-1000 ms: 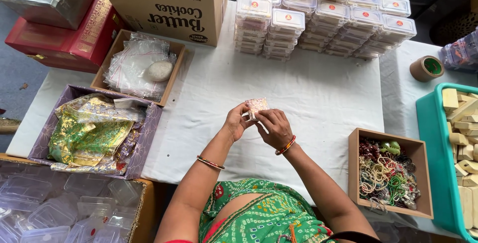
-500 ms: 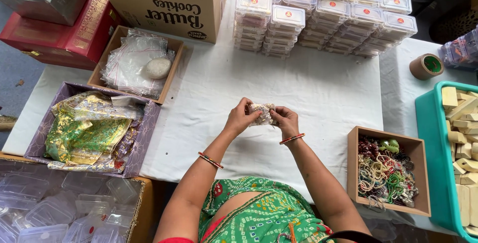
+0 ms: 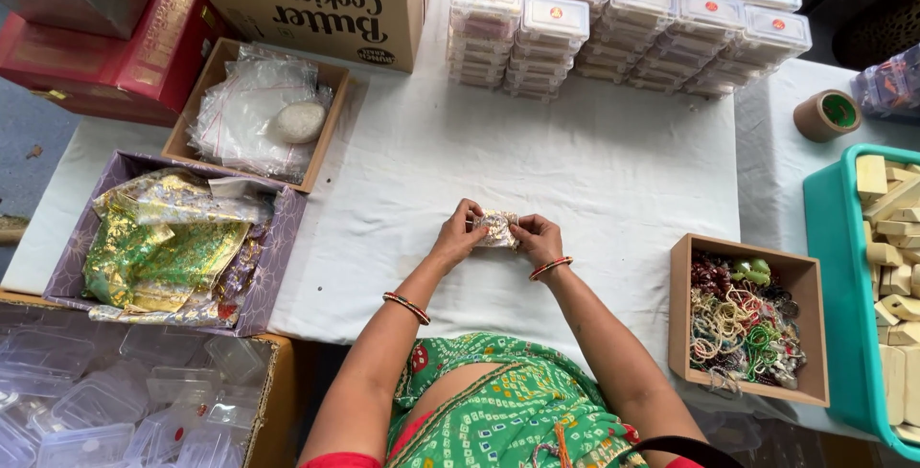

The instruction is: The person picks up a beaded bracelet from a box, places it into a small clear plastic bag, and then puts the bag into a larger gold-patterned pouch. They then place the pouch into a small clear plastic container and stack it with others. The process is repeated with a second bracelet.

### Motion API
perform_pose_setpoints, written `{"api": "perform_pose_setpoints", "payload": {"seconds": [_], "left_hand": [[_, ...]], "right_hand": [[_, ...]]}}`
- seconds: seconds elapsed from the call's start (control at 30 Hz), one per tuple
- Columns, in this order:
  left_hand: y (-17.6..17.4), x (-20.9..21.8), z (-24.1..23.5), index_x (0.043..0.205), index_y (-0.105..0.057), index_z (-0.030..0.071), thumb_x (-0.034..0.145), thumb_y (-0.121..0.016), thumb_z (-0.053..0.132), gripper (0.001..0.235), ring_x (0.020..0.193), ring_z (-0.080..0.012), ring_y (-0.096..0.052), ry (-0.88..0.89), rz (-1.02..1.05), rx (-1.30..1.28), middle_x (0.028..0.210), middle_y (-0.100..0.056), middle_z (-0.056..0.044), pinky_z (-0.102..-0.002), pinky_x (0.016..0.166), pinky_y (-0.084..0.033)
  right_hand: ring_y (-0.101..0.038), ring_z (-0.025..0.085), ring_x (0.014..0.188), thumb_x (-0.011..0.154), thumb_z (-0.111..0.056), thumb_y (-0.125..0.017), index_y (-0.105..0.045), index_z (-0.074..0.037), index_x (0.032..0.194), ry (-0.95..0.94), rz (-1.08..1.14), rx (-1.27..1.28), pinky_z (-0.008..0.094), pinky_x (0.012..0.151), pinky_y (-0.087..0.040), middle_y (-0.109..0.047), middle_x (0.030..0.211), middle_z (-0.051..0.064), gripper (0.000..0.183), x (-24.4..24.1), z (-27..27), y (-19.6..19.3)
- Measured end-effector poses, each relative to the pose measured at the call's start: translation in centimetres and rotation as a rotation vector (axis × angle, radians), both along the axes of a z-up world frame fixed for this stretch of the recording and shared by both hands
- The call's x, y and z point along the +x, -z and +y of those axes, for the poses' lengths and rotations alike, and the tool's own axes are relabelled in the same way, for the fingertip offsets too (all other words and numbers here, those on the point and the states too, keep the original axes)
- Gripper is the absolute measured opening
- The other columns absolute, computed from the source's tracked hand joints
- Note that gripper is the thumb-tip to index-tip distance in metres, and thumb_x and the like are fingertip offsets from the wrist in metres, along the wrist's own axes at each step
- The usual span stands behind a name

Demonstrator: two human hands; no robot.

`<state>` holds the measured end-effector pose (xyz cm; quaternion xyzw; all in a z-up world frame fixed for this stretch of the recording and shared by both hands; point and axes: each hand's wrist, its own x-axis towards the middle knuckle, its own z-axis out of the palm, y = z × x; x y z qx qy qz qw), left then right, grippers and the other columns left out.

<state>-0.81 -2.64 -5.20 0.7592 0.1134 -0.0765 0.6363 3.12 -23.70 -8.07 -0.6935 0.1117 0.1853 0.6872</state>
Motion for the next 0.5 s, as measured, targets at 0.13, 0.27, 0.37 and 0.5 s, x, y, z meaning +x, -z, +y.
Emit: {"api": "perform_pose_setpoints", "payload": {"seconds": [0.13,0.27,0.37,0.5], "left_hand": [[1.0,-0.4,0.1,0.111,-0.065,0.008,0.092,-0.073,0.015,0.021,0.091,-0.0196,-0.071,-0.008,-0.039,0.023,0.104,-0.072,-0.010,-0.033,0.078,-0.058],[-6.5,-3.1,3.2,0.121,-0.067,0.012,0.086,-0.077,0.013,0.036,0.114,-0.0250,-0.063,-0.247,-0.282,0.370,0.127,-0.061,-0.010,-0.037,0.092,-0.057],[-13.2,-8.0,9.2,0.129,-0.063,0.014,0.087,-0.076,0.009,0.045,0.137,-0.0357,-0.048,-0.422,-0.628,0.765,0.139,-0.055,-0.016,-0.047,0.111,-0.046],[-11.0,-17.4,22.3,0.133,-0.065,0.012,0.088,-0.082,0.019,0.048,0.144,-0.0400,-0.043,-0.716,-0.564,1.183,0.144,-0.055,-0.014,-0.058,0.120,-0.033]], "right_hand": [[-0.064,0.011,0.069,0.090,-0.007,-0.077,-0.072,-0.001,0.097,0.010,-0.002,0.055,0.027,0.058,-0.053,-0.072,0.084,0.004,0.011,-0.4,-0.1,-1.0],[-0.067,0.011,0.073,0.090,-0.007,-0.076,-0.070,-0.002,0.100,0.038,0.026,0.106,0.029,0.062,-0.058,-0.072,0.087,0.005,0.013,-0.4,-0.4,-0.7],[-0.067,0.011,0.077,0.092,-0.009,-0.075,-0.070,-0.001,0.104,0.023,0.017,0.119,0.029,0.065,-0.059,-0.072,0.091,0.005,0.015,-0.8,-1.0,0.0],[-0.067,0.011,0.078,0.092,-0.008,-0.073,-0.070,-0.001,0.103,0.011,-0.010,0.162,0.029,0.066,-0.059,-0.071,0.091,0.004,0.013,-0.9,-0.8,-1.0]]}}
